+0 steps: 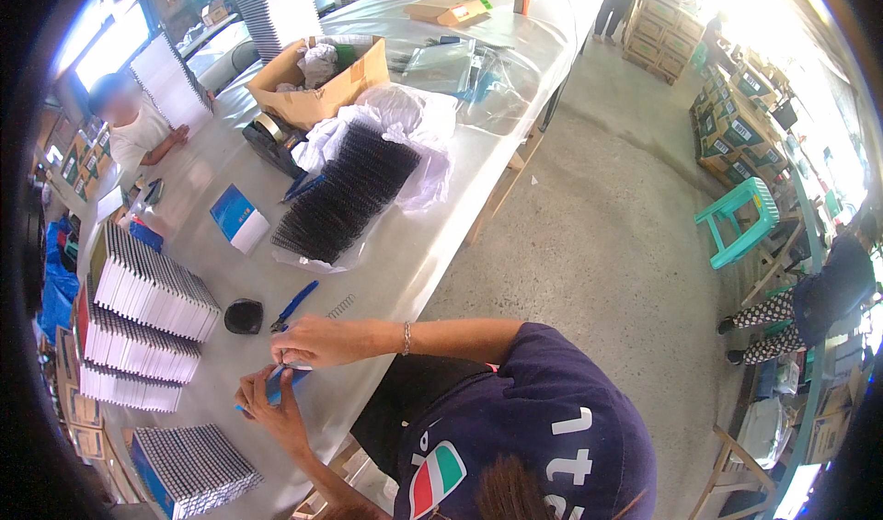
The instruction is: The person inserts spiral bindings into blue notebooks using pliers, then stacks the finished notebooks on the table. The workspace contains stacks of notebooks, loose spirals, and tools.
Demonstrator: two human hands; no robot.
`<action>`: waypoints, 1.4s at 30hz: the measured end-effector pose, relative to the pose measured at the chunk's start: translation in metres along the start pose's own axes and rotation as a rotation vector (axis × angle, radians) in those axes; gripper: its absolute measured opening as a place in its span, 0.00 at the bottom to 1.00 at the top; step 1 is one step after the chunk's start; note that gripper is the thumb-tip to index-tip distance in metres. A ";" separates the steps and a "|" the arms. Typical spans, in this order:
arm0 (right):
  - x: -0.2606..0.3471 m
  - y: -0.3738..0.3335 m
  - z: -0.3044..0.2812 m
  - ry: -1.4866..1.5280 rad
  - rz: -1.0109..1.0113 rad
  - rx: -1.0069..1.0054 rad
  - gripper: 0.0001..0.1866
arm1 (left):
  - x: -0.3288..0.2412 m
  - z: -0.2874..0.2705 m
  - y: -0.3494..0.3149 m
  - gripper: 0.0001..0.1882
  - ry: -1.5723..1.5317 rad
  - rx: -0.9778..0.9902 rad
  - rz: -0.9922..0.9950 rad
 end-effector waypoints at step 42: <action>0.012 0.022 0.015 -0.421 0.098 0.144 0.08 | 0.008 -0.016 -0.005 0.26 -0.269 -0.297 -0.165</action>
Point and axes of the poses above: each hand's wrist, its own y-axis towards the middle knuckle, its own z-axis out of the palm, x = y × z, the point moved 5 cm from there along y, towards the middle knuckle
